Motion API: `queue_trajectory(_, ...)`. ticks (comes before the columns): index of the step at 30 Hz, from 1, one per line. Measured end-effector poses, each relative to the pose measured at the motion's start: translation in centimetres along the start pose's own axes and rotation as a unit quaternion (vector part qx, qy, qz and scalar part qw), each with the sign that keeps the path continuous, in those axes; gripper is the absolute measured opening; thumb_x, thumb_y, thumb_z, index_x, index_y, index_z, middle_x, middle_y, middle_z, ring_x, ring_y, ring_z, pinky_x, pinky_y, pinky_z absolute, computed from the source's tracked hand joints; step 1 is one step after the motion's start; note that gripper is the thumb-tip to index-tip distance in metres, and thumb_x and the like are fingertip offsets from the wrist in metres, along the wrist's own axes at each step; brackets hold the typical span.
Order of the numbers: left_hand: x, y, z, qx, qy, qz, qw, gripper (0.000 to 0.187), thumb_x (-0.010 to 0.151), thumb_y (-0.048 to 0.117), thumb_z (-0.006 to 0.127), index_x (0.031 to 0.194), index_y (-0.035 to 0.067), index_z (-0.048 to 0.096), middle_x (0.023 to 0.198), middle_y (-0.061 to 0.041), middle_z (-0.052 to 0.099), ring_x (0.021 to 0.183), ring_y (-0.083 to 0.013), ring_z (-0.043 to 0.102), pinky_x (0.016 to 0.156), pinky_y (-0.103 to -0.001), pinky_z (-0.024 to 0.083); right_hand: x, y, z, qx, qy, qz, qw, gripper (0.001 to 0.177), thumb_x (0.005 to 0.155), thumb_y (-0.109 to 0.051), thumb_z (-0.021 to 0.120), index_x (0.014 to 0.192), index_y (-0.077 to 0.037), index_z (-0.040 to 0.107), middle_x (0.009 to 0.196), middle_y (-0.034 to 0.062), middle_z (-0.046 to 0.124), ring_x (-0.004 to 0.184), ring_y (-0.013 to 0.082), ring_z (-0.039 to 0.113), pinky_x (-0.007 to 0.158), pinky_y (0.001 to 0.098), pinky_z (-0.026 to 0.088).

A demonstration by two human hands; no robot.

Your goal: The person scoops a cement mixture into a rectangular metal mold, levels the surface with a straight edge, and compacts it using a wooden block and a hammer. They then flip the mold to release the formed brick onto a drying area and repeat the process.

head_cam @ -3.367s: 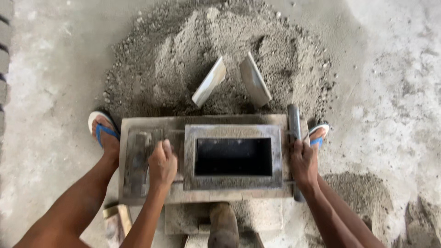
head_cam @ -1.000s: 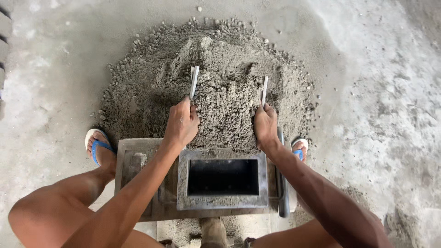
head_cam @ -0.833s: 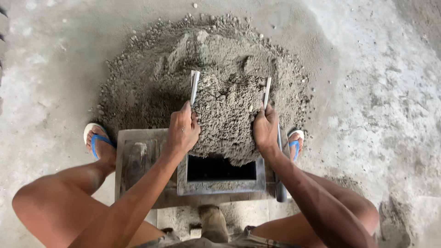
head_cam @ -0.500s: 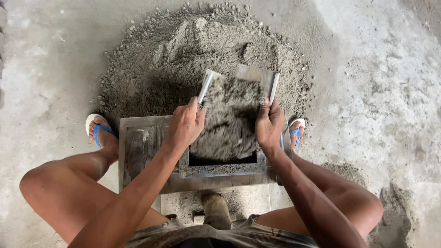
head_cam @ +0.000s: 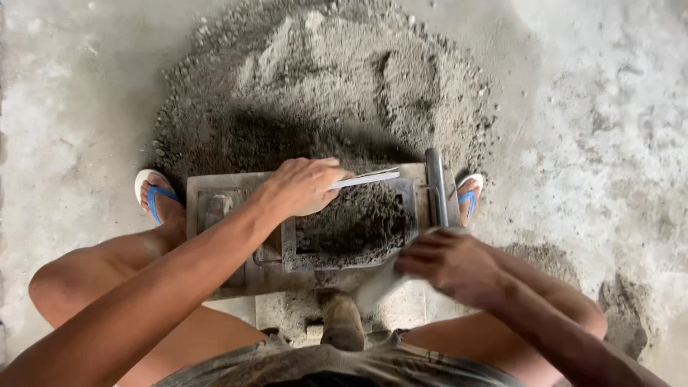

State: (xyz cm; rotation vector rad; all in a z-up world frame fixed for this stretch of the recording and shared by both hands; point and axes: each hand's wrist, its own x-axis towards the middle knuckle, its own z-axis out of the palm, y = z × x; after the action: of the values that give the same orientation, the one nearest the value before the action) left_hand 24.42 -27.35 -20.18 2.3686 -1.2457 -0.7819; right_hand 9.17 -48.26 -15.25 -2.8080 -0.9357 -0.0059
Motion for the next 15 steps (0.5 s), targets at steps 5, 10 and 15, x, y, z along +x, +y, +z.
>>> queue_trajectory(5,-1.0,2.1,-0.2,0.092,-0.017,0.073,0.993,0.024,0.089,0.009,0.053,0.110,0.009,0.062,0.093,-0.007,0.062,0.064,-0.0160,0.062,0.052,-0.026,0.051,0.3,2.8,6.5,0.005,-0.035,0.095,0.995,0.014,0.086,-0.015,0.050,0.086,-0.018,0.064,0.071,-0.0012,0.065,0.068,0.0188,0.065,0.064,0.0347,0.052)
queue_trajectory(10,1.2,-0.9,-2.0,-0.010,0.072,-0.033,0.997,0.026,0.088,0.006,0.048,0.112,-0.001,0.054,0.093,-0.017,0.060,0.069,-0.0289,0.066,0.049,-0.034,0.055,2.4,5.6,3.1,0.099,-0.083,0.156,0.979,0.012,0.079,-0.017,0.058,0.089,-0.019,0.065,0.074,0.0026,0.070,0.071,0.0280,0.068,0.063,0.0423,0.053)
queue_trajectory(15,5.3,-8.7,-1.1,-0.082,0.136,-0.214,0.964,0.038,0.084,0.014,0.044,0.115,-0.009,0.047,0.098,-0.027,0.059,0.071,-0.0378,0.066,0.049,-0.045,0.055,7.8,12.4,3.5,0.111,-0.019,0.266,0.958,0.019,0.082,-0.024,0.059,0.099,-0.023,0.068,0.077,0.0098,0.070,0.074,0.0374,0.066,0.064,0.0516,0.051)
